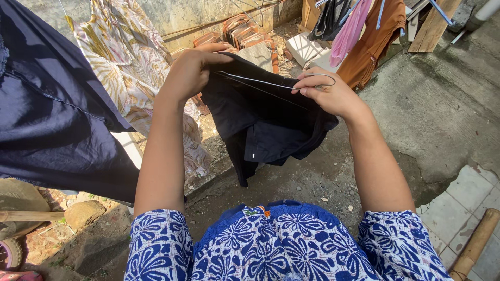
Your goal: The person takes clothes from a bucket, fits hangers into garments and hangs them on a rack, and hangs other garments directly onto the arms of a rotary drying rack by hand.
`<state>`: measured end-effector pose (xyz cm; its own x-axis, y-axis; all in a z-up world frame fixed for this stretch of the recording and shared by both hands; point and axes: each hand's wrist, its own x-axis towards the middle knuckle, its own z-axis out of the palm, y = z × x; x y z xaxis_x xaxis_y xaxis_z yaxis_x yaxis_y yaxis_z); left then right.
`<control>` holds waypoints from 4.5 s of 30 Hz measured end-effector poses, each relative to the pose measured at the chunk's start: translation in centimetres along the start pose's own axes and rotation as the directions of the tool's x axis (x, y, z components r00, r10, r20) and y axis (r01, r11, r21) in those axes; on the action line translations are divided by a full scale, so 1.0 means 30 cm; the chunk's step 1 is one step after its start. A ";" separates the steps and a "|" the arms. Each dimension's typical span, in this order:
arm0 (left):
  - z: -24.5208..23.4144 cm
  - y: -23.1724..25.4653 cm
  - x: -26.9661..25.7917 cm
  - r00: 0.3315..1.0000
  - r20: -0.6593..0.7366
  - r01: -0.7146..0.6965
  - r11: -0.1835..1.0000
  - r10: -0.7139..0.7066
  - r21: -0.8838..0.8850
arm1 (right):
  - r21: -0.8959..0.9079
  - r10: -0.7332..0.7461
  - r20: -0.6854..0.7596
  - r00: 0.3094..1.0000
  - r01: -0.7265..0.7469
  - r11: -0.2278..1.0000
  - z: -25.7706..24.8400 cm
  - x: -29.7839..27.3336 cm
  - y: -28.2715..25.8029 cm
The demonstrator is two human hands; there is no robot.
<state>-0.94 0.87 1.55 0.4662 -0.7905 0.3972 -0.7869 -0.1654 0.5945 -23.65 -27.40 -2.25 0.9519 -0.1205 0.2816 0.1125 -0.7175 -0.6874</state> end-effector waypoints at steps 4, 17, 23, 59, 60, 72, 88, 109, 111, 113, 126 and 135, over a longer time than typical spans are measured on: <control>0.015 0.027 -0.001 0.996 0.077 -0.061 0.964 0.042 0.261 | -0.204 0.078 0.040 0.996 -0.069 0.977 -0.018 0.020 -0.061; 0.141 0.136 -0.034 0.976 0.029 -0.216 0.976 0.216 -0.003 | -0.511 0.049 -0.254 0.966 -0.177 0.841 -0.009 0.017 -0.070; 0.237 0.248 -0.115 0.755 0.645 0.032 0.977 0.114 -0.211 | -0.227 -0.041 -0.372 0.927 -0.048 0.973 -0.055 0.032 -0.001; 0.412 -0.124 -0.057 0.904 -0.421 0.105 0.918 0.071 0.383 | -0.455 -0.221 -0.591 0.776 -0.095 0.885 0.206 -0.100 0.031; 0.415 -0.117 -0.055 0.905 -0.420 0.107 0.918 0.069 0.382 | -0.597 -0.302 -0.523 0.797 -0.090 0.797 0.227 -0.114 -0.006; 0.390 -0.071 -0.057 0.899 -0.433 0.151 0.884 0.063 0.442 | -0.463 -0.108 -0.481 0.870 -0.147 0.874 0.267 -0.001 0.108; 0.390 -0.137 -0.088 0.892 -0.442 0.082 0.927 0.096 0.367 | 0.350 0.250 0.446 0.859 -0.424 0.835 0.074 -0.074 -0.023; 0.372 -0.151 -0.185 0.961 -0.223 -0.054 0.899 0.166 0.435 | 0.337 0.202 -0.261 0.944 -0.107 0.935 0.160 0.049 0.360; 0.391 -0.153 -0.183 0.968 -0.205 -0.035 0.887 0.144 0.461 | 0.680 0.233 -0.279 0.932 0.020 0.733 0.176 0.067 0.367; 0.403 -0.175 -0.177 0.978 -0.197 0.031 0.885 0.069 0.465 | 0.770 0.284 -0.203 0.937 -0.026 0.638 0.191 0.068 0.374; 0.535 -0.205 -0.182 0.986 -0.098 0.130 0.991 -0.133 -0.037 | 0.840 0.369 -0.189 0.910 -0.044 0.540 0.162 0.018 0.269; 0.525 -0.254 -0.129 0.956 -0.125 0.206 0.911 -0.265 -0.357 | -0.008 0.066 -0.174 0.983 -0.068 0.998 0.122 -0.072 0.206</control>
<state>-3.12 -4.10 -15.53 0.7049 -0.6384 0.3092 -0.4766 -0.1035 0.8730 -23.97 -29.07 -9.54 0.8931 -0.2850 0.3482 0.0450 -0.7134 -0.6993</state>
